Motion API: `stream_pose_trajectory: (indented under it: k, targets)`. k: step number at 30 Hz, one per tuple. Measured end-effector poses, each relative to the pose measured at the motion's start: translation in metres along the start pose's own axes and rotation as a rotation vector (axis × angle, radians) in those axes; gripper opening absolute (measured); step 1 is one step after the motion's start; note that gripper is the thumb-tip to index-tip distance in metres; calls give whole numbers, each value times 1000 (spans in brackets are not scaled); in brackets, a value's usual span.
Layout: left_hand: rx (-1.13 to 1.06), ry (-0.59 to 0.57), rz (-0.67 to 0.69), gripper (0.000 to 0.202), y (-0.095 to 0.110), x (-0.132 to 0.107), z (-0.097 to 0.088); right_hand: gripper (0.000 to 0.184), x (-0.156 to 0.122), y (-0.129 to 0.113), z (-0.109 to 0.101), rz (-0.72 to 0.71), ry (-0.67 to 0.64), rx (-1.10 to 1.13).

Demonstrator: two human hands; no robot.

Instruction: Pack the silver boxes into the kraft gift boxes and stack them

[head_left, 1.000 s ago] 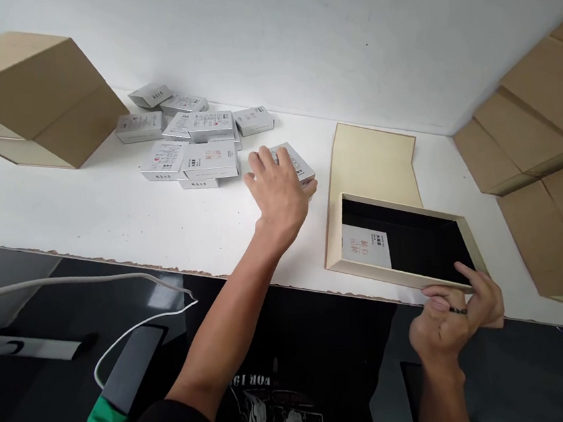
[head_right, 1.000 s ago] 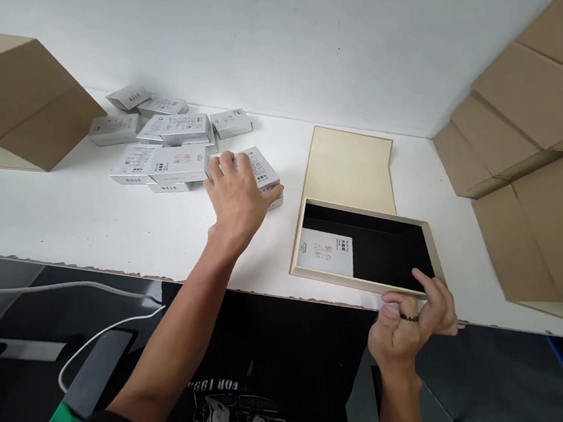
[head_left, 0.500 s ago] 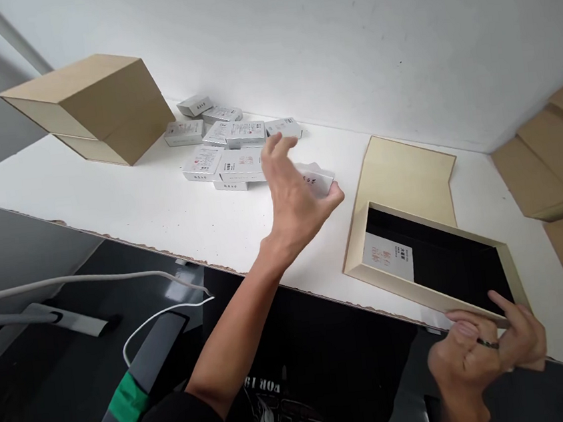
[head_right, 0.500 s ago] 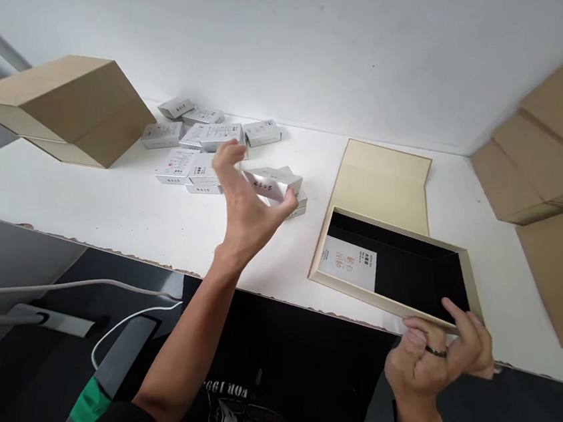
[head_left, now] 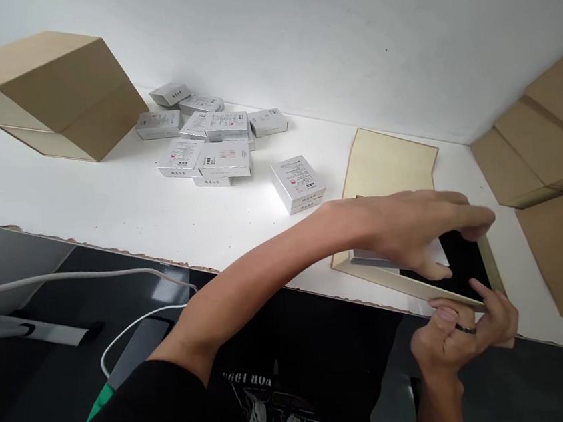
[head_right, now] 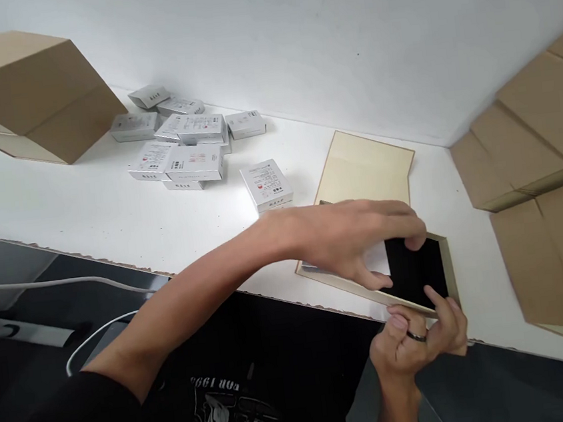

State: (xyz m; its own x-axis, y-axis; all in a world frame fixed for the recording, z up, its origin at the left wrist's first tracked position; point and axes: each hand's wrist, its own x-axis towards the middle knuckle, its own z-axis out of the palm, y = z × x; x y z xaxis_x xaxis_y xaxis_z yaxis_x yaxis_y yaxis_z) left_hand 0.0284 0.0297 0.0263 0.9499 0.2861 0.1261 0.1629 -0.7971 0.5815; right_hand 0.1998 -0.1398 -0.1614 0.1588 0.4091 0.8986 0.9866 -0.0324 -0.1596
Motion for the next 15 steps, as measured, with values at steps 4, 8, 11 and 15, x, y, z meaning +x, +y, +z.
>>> stream_pose_trajectory:
  k: [4,8,11,15]
  targets:
    - [-9,-264,156,36,-13,27,22,41,0,0,1,-1,10,14]
    - [-3,-252,101,50,-21,26,34,38,2,-5,1,29,-3,36]
    - [108,-350,-53,71,-17,19,30,38,3,-8,1,51,-13,33]
    - [252,-452,-148,71,-9,18,24,35,3,-6,2,37,3,10]
